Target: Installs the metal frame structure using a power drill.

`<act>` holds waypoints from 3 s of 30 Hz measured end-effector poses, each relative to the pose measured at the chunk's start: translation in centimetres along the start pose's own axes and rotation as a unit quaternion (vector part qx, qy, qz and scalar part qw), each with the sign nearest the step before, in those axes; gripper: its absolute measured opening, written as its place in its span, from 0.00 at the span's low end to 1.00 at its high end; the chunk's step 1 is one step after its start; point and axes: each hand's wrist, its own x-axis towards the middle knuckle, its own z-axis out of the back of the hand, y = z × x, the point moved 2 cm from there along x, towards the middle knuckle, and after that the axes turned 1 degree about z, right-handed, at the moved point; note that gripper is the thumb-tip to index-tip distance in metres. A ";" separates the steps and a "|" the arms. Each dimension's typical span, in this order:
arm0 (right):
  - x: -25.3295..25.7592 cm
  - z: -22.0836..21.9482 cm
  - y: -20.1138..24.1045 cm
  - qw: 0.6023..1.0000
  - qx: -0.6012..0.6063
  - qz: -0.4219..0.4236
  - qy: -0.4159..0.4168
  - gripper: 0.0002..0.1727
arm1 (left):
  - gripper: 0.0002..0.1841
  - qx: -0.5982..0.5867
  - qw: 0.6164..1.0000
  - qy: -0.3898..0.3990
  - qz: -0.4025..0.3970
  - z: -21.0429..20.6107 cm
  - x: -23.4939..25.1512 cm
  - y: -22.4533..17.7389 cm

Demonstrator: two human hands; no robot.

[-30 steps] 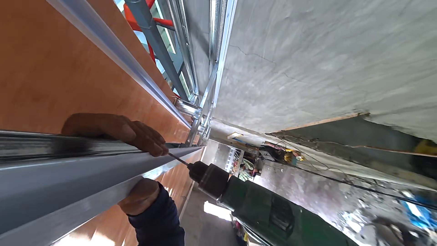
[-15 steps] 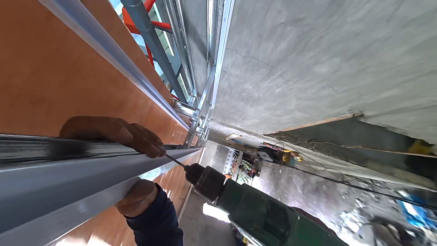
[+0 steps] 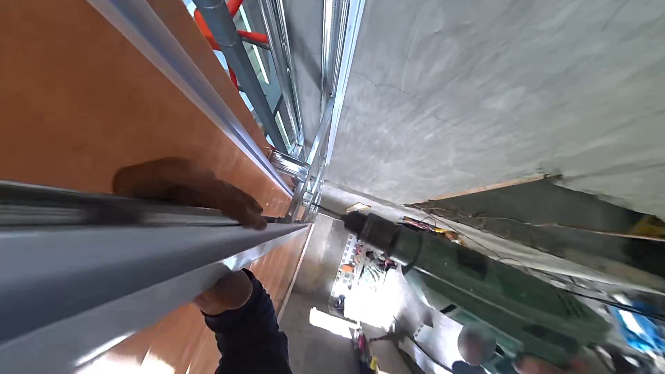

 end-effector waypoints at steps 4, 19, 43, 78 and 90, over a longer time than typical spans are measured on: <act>-1.3 0.6 0.8 0.999 -0.019 0.031 0.003 0.20 | 0.45 0.175 0.983 -0.042 -0.037 0.6 -1.6 0.4; -3.3 -0.8 5.0 0.994 -0.094 0.054 -0.013 0.18 | 0.29 0.276 0.932 -0.199 -0.126 -1.7 -6.8 6.0; -4.6 0.1 6.3 0.987 -0.123 0.070 -0.078 0.18 | 0.36 0.336 0.887 -0.289 -0.128 -4.3 -6.9 6.2; -3.5 0.9 5.8 0.989 -0.101 0.093 -0.048 0.18 | 0.33 0.330 0.885 -0.257 -0.203 -3.6 -7.0 6.7; -3.4 1.4 5.8 0.987 -0.109 0.106 -0.060 0.18 | 0.34 0.341 0.879 -0.259 -0.209 -3.9 -6.9 6.7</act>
